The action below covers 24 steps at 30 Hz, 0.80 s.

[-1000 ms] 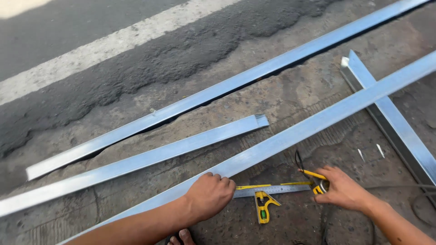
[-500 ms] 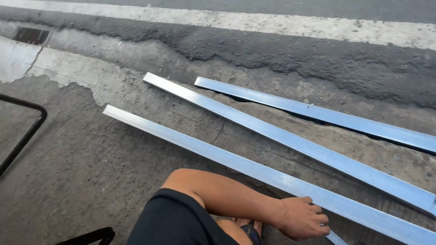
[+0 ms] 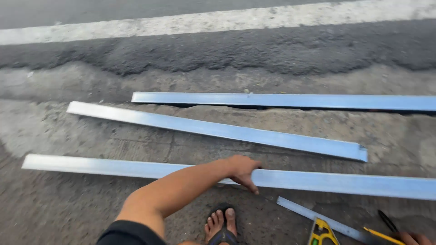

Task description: Measuring and marking galvanized steel studs using a tape measure, pencil, and combination square.

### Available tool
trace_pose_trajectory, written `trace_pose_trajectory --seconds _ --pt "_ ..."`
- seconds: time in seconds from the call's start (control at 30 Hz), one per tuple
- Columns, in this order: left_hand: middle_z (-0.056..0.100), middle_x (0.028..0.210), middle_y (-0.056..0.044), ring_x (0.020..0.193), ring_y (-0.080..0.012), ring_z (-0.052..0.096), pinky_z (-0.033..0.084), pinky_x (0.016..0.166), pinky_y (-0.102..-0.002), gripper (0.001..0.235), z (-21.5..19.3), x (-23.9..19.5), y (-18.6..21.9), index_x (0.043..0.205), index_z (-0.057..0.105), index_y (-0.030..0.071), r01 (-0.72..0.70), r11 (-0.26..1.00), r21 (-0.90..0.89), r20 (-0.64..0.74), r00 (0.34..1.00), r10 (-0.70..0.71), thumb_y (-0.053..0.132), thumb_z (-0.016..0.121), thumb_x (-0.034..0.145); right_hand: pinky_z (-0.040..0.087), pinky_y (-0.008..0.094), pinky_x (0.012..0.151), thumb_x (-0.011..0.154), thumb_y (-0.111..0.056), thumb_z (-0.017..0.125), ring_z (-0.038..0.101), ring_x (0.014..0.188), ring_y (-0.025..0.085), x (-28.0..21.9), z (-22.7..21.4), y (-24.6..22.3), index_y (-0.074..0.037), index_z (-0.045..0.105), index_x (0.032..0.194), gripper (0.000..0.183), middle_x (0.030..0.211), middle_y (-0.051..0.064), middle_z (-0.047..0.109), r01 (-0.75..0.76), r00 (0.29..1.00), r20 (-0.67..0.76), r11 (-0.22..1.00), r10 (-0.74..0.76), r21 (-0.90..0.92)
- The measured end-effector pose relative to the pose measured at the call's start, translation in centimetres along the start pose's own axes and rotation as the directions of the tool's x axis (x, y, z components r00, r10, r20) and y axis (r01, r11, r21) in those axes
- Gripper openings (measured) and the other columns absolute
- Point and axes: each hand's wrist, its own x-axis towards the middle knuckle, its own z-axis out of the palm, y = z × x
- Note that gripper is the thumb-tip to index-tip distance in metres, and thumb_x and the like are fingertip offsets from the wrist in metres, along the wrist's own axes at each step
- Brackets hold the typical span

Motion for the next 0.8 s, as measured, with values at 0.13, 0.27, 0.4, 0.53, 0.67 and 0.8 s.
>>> trace_pose_trajectory --seconds 0.13,0.27,0.4,0.53,0.67,0.8 --pt "0.060 0.138 -0.019 0.121 -0.0396 0.060 0.051 0.093 -0.049 0.100 -0.9 0.1 0.8 0.153 0.043 0.017 0.129 0.991 -0.020 0.177 0.976 -0.123 0.058 0.073 0.066 0.048 0.040 0.110 0.072 -0.075 0.078 0.053 0.132 0.024 -9.9 2.1 -8.5 -0.037 0.046 0.142 0.086 0.138 -0.005 0.055 -0.053 0.998 0.028 0.991 0.050 0.126" --pt "0.073 0.112 -0.012 0.096 -0.0342 0.069 0.055 0.076 -0.045 0.072 -0.7 -0.4 0.6 0.130 0.062 0.017 0.176 0.984 -0.025 0.105 0.979 -0.172 0.047 0.071 0.065 0.047 0.047 0.097 0.084 -0.057 0.080 0.053 0.115 0.030 -10.2 -0.9 -11.3 -0.022 0.056 0.126 0.059 0.120 0.005 0.058 0.257 0.965 -0.124 0.935 -0.233 0.244" --pt "0.074 0.107 -0.010 0.090 -0.0351 0.070 0.053 0.075 -0.048 0.067 0.6 -0.5 0.2 0.124 0.059 0.019 0.183 0.982 0.038 0.091 0.978 -0.186 0.052 0.072 0.067 0.047 0.048 0.096 0.087 -0.048 0.081 0.056 0.111 0.032 -9.4 -0.9 -11.6 -0.019 0.062 0.125 0.052 0.114 0.006 0.062 0.294 0.948 -0.186 0.931 -0.257 0.216" --pt "0.068 0.124 -0.005 0.102 -0.0307 0.071 0.060 0.085 -0.049 0.082 1.6 -1.0 0.3 0.142 0.045 0.021 0.183 0.975 0.123 0.023 0.982 -0.187 0.056 0.073 0.073 0.047 0.052 0.088 0.083 -0.050 0.077 0.061 0.102 0.040 -10.4 -2.2 -11.5 -0.013 0.058 0.121 0.056 0.103 0.017 0.068 0.321 0.947 -0.082 0.902 -0.310 0.290" --pt "0.065 0.125 -0.006 0.108 -0.0282 0.068 0.061 0.086 -0.046 0.086 2.9 -1.5 -0.5 0.146 0.039 0.018 0.183 0.956 0.231 -0.059 0.983 -0.174 0.060 0.072 0.079 0.046 0.051 0.067 0.077 -0.042 0.066 0.063 0.073 0.040 -14.9 -7.5 -11.7 -0.017 0.064 0.110 0.041 0.070 0.013 0.065 0.242 0.951 0.063 0.859 -0.301 0.451" --pt "0.060 0.128 -0.005 0.113 -0.0276 0.065 0.060 0.095 -0.044 0.093 3.8 -1.5 -0.3 0.147 0.033 0.020 0.218 0.916 0.337 0.004 0.973 -0.233 0.073 0.075 0.083 0.040 0.041 0.057 0.073 -0.036 0.069 0.056 0.060 0.024 -18.1 -8.0 -8.7 -0.018 0.074 0.092 0.026 0.064 0.005 0.062 0.126 0.959 0.138 0.810 -0.247 0.573"
